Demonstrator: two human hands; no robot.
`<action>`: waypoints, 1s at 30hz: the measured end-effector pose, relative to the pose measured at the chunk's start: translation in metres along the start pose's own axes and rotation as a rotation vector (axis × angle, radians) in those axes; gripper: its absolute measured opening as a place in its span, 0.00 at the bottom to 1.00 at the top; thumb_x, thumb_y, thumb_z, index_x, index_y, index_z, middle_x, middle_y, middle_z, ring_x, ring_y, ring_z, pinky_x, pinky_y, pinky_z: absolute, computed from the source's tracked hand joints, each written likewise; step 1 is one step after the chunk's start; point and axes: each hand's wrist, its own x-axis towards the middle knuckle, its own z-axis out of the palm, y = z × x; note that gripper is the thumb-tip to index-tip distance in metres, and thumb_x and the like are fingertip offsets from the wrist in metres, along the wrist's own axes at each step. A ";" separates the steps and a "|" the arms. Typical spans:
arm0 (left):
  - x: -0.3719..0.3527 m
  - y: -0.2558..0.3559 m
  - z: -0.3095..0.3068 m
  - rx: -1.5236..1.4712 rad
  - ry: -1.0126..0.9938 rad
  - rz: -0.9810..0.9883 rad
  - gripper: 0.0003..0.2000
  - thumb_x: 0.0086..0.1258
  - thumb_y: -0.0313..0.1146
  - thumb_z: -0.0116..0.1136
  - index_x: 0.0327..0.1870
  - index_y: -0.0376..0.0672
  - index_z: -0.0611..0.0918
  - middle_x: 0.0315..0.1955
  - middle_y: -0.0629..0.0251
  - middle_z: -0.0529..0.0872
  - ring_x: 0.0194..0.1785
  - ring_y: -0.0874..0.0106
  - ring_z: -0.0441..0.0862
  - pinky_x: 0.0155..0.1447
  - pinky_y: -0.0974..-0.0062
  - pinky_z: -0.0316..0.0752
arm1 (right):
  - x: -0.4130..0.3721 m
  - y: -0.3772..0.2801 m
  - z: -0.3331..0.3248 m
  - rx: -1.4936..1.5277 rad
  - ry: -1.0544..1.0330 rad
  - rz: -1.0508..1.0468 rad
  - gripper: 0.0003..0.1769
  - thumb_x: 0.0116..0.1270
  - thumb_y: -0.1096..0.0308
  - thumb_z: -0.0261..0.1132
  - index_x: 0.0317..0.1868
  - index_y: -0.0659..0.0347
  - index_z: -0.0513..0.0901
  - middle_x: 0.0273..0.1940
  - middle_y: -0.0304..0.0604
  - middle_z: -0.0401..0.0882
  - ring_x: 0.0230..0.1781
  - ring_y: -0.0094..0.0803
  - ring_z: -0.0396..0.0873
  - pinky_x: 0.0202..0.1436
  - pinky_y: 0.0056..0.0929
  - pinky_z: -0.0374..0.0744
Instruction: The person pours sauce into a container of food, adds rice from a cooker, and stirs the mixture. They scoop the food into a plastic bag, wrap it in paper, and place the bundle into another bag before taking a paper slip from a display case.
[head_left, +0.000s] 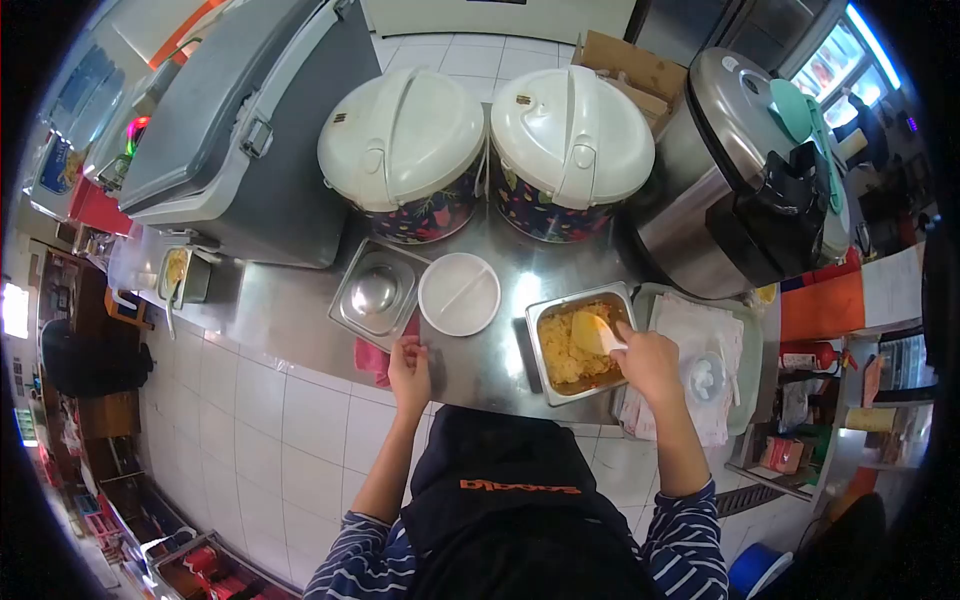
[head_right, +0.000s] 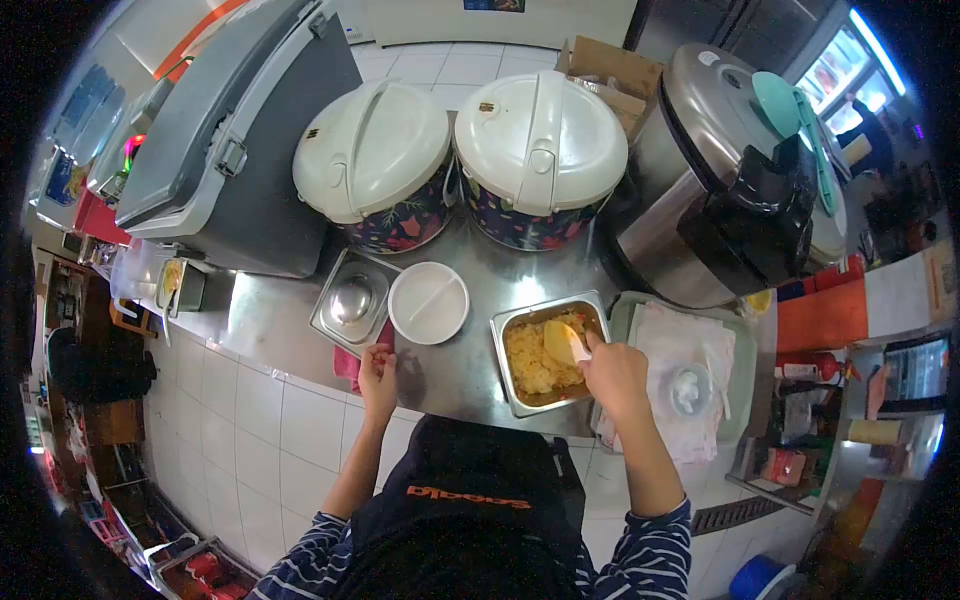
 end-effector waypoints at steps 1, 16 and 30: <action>-0.003 -0.002 0.001 -0.014 -0.003 0.003 0.09 0.62 0.23 0.51 0.43 0.38 0.72 0.26 0.71 0.74 0.27 0.84 0.69 0.29 0.87 0.66 | -0.003 0.004 0.002 0.042 0.023 -0.001 0.11 0.53 0.64 0.63 0.37 0.58 0.81 0.27 0.48 0.80 0.31 0.42 0.79 0.34 0.38 0.75; -0.024 0.014 0.020 0.058 -0.060 0.053 0.13 0.59 0.23 0.52 0.45 0.39 0.71 0.33 0.61 0.76 0.34 0.72 0.76 0.36 0.76 0.71 | -0.033 0.044 0.036 0.831 0.323 0.148 0.21 0.49 0.74 0.64 0.47 0.62 0.77 0.39 0.50 0.80 0.39 0.41 0.78 0.44 0.32 0.75; 0.006 -0.090 0.039 -0.329 -0.217 0.071 0.13 0.61 0.22 0.46 0.47 0.37 0.67 0.34 0.65 0.71 0.31 0.80 0.70 0.35 0.85 0.66 | -0.081 -0.096 -0.090 1.267 -0.065 -1.169 0.08 0.55 0.65 0.61 0.32 0.61 0.77 0.29 0.45 0.77 0.31 0.32 0.77 0.35 0.28 0.73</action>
